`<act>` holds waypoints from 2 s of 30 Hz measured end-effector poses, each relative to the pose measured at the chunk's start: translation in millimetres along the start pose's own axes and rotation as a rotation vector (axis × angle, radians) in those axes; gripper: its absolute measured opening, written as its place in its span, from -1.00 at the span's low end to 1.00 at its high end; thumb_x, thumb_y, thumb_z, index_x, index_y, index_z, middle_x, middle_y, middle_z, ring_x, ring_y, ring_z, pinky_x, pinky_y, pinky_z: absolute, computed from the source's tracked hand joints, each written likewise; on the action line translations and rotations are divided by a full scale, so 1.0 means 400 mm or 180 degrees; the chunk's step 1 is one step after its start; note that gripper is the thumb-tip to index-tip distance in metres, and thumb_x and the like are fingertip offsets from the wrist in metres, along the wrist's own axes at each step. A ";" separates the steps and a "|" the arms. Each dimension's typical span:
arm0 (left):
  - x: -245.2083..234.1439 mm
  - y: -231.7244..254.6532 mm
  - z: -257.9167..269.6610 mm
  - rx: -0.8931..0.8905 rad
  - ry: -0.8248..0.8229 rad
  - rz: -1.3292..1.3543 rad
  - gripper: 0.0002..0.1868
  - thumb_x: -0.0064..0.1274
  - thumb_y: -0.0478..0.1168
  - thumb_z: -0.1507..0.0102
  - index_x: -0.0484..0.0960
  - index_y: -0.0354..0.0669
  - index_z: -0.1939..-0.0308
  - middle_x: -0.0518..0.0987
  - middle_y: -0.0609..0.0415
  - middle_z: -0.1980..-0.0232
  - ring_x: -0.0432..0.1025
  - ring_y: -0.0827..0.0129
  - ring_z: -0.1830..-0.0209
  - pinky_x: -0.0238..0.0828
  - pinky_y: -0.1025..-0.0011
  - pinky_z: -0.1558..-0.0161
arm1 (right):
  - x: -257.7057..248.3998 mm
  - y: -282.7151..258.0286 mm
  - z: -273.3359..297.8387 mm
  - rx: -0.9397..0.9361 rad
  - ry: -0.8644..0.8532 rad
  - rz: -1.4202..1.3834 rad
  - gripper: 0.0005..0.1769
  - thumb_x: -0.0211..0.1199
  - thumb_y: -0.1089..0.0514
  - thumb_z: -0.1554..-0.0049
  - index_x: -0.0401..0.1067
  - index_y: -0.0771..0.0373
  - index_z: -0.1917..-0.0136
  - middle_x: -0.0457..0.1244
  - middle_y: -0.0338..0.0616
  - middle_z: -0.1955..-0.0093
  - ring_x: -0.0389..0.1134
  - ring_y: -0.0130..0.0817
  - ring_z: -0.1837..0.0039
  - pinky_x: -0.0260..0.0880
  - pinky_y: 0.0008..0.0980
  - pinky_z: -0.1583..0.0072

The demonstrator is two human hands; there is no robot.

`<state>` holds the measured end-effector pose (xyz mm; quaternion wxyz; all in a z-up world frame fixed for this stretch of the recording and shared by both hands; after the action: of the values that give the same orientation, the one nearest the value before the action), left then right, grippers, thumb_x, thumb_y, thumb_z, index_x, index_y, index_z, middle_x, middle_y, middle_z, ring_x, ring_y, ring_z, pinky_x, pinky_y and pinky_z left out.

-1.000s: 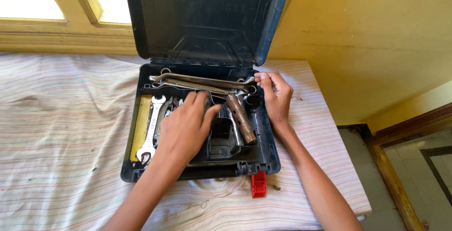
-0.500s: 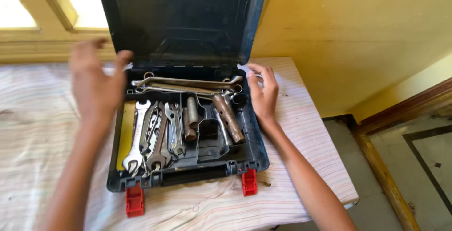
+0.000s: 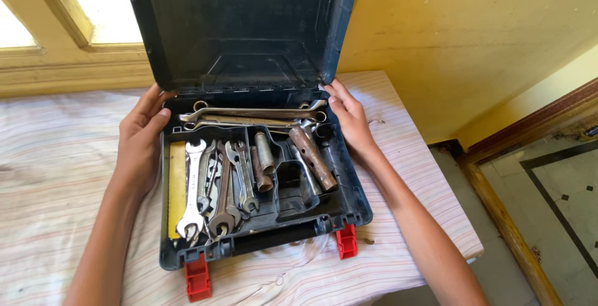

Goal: The person places various hand tools, including wrenches, sockets, and a utility knife, into a black Bosch toolbox on a table. The person closes the toolbox, then reopens it and removes a socket before the clip ends.

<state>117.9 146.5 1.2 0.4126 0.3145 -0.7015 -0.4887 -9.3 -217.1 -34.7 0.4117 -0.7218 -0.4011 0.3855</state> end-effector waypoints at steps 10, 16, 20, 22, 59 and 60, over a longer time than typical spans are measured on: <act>-0.014 0.000 -0.007 -0.0155 0.0004 0.0243 -0.41 -0.16 -0.46 -0.30 0.34 -0.28 -0.46 0.48 -0.03 -0.42 0.34 0.39 -0.43 0.22 0.39 -0.45 | 0.009 -0.070 0.000 -0.0012 -0.0205 -0.0804 -0.34 0.06 0.46 -0.21 0.08 0.31 -0.55 0.11 0.02 -0.57 0.10 -0.16 -0.60 0.03 -0.19 -0.59; -0.013 0.004 -0.008 -0.0148 -0.0115 0.0356 -0.41 -0.17 -0.48 -0.31 0.33 -0.32 -0.47 0.47 -0.05 -0.43 0.34 0.38 -0.43 0.19 0.41 -0.45 | 0.005 -0.068 -0.003 -0.0136 -0.0338 -0.0957 -0.24 0.08 0.51 -0.17 0.02 0.25 -0.58 0.08 -0.01 -0.60 0.05 -0.13 -0.64 -0.07 -0.14 -0.65; -0.016 0.002 -0.010 -0.0066 -0.0146 0.0249 -0.40 -0.15 -0.43 -0.30 0.30 -0.31 -0.47 0.45 -0.02 -0.44 0.30 0.38 -0.46 0.11 0.39 -0.48 | -0.015 -0.040 -0.009 -0.0251 -0.0254 -0.0724 -0.12 0.13 0.53 -0.13 -0.07 0.24 -0.63 0.10 0.04 -0.56 0.06 -0.11 -0.63 0.00 -0.10 -0.61; -0.021 -0.002 -0.009 0.0023 -0.0200 0.0162 -0.38 -0.15 -0.31 -0.30 0.29 -0.31 -0.48 0.43 -0.02 -0.45 0.26 0.34 -0.47 0.06 0.32 -0.48 | -0.022 -0.037 -0.014 -0.0393 -0.0382 -0.0695 -0.09 0.12 0.43 -0.20 -0.23 0.18 -0.68 0.03 0.02 -0.62 0.03 -0.12 -0.64 -0.04 -0.13 -0.61; -0.007 0.042 0.027 -0.0286 -0.0219 -0.1820 -0.34 -0.24 0.09 -0.36 0.21 0.03 -0.53 0.22 -0.27 -0.51 0.11 0.10 -0.55 -0.06 0.29 -0.45 | 0.028 -0.125 0.042 0.0568 -0.0524 -0.0927 -0.32 0.01 -0.11 -0.32 0.11 0.16 -0.62 0.17 -0.01 -0.32 0.26 -0.35 -0.29 0.36 -0.39 -0.29; -0.013 0.044 0.026 -0.0383 -0.0224 -0.2027 -0.33 -0.25 0.10 -0.36 0.19 0.06 -0.55 0.21 -0.29 -0.51 0.09 0.11 -0.56 -0.09 0.27 -0.45 | 0.029 -0.124 0.041 0.0480 -0.0527 -0.0939 -0.32 0.01 -0.11 -0.32 0.10 0.18 -0.61 0.12 -0.04 -0.41 0.23 -0.34 -0.35 0.34 -0.40 -0.33</act>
<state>110.3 160.9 14.7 0.2323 0.4761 -0.5515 -0.6444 -32.3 -185.4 1.5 0.4823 -0.5880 -0.5051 0.4080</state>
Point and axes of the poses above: each hand's wrist, its own z-axis away from the middle knuckle, its own x-axis out of the palm, y = z × x, the point moved 4 cm from there along -z, towards the middle knuckle
